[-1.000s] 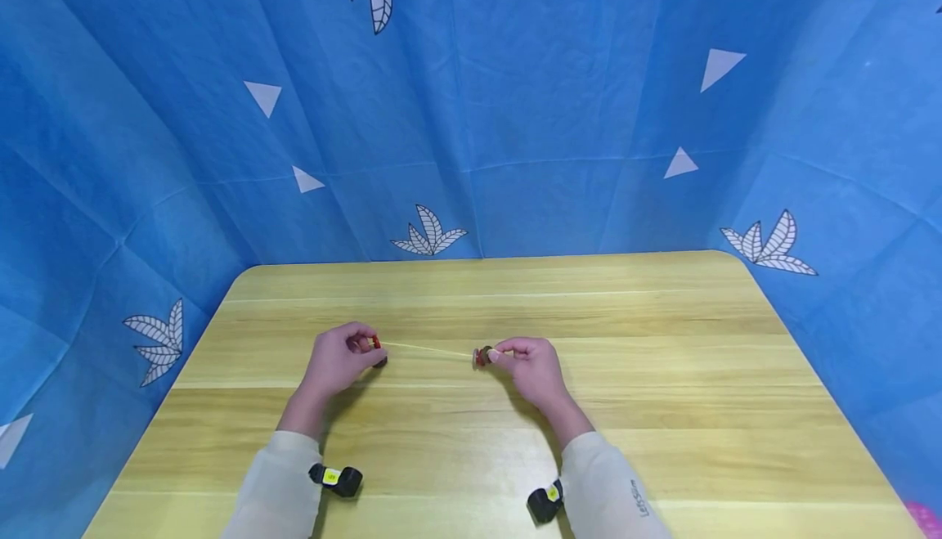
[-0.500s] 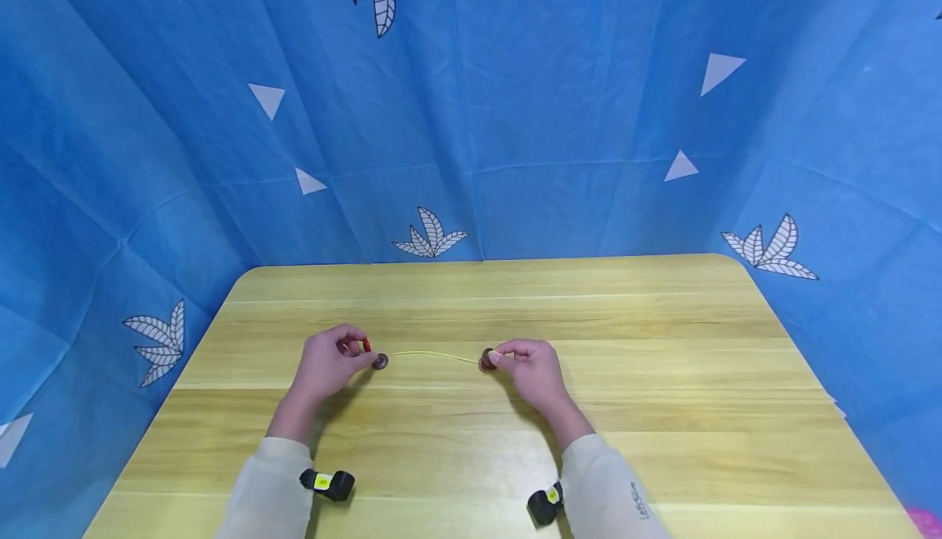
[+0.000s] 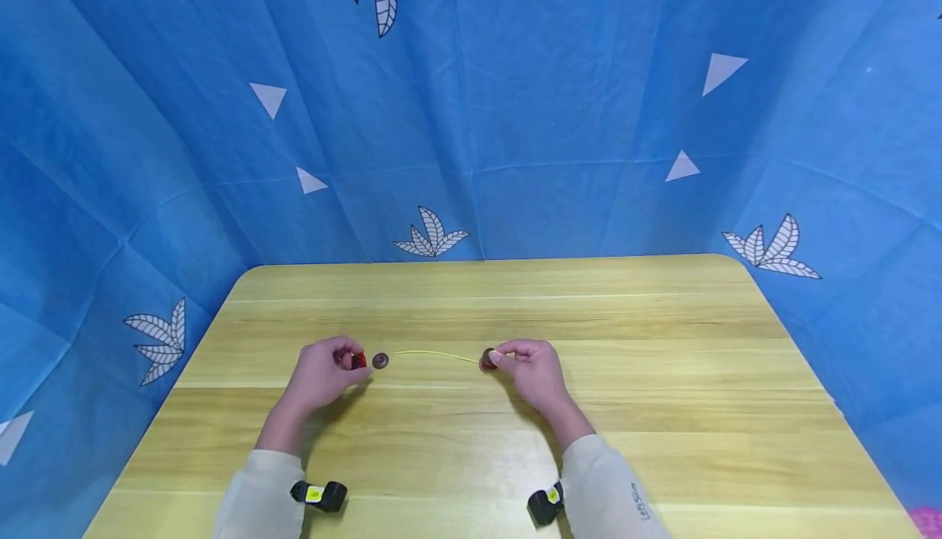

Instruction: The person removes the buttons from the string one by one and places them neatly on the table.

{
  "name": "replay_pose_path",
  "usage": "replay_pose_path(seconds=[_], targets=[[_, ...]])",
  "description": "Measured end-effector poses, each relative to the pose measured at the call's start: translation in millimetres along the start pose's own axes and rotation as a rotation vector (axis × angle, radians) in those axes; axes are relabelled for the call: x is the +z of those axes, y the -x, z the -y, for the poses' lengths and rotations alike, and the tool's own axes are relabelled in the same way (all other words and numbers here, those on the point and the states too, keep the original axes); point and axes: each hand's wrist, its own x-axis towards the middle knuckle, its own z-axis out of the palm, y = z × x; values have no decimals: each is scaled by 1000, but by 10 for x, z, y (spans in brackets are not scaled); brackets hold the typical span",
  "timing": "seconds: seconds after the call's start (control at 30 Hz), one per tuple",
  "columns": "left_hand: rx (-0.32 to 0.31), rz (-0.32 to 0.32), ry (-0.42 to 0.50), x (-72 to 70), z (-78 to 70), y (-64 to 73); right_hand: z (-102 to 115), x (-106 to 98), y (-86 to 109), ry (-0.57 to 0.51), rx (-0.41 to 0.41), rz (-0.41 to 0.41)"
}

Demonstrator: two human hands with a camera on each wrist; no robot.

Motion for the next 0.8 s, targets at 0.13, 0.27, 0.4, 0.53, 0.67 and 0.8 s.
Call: replay_pose_path(seconds=[0.13, 0.27, 0.4, 0.53, 0.67, 0.8], targets=[[-2, 10, 5, -14, 35, 39, -7, -2, -2, -1, 5, -1], [-4, 22, -9, -10, 64, 64, 18, -10, 4, 0, 16, 8], [-6, 36, -16, 20, 88, 78, 179, -19, 59, -2, 12, 26], [9, 43, -18, 50, 96, 88, 350, -29, 124, 1, -1, 35], [21, 47, -35, 69, 105, 90, 380, -28, 142, 1, -3, 33], [4, 64, -41, 83, 104, 96, 368, -21, 142, 0, 1, 30]])
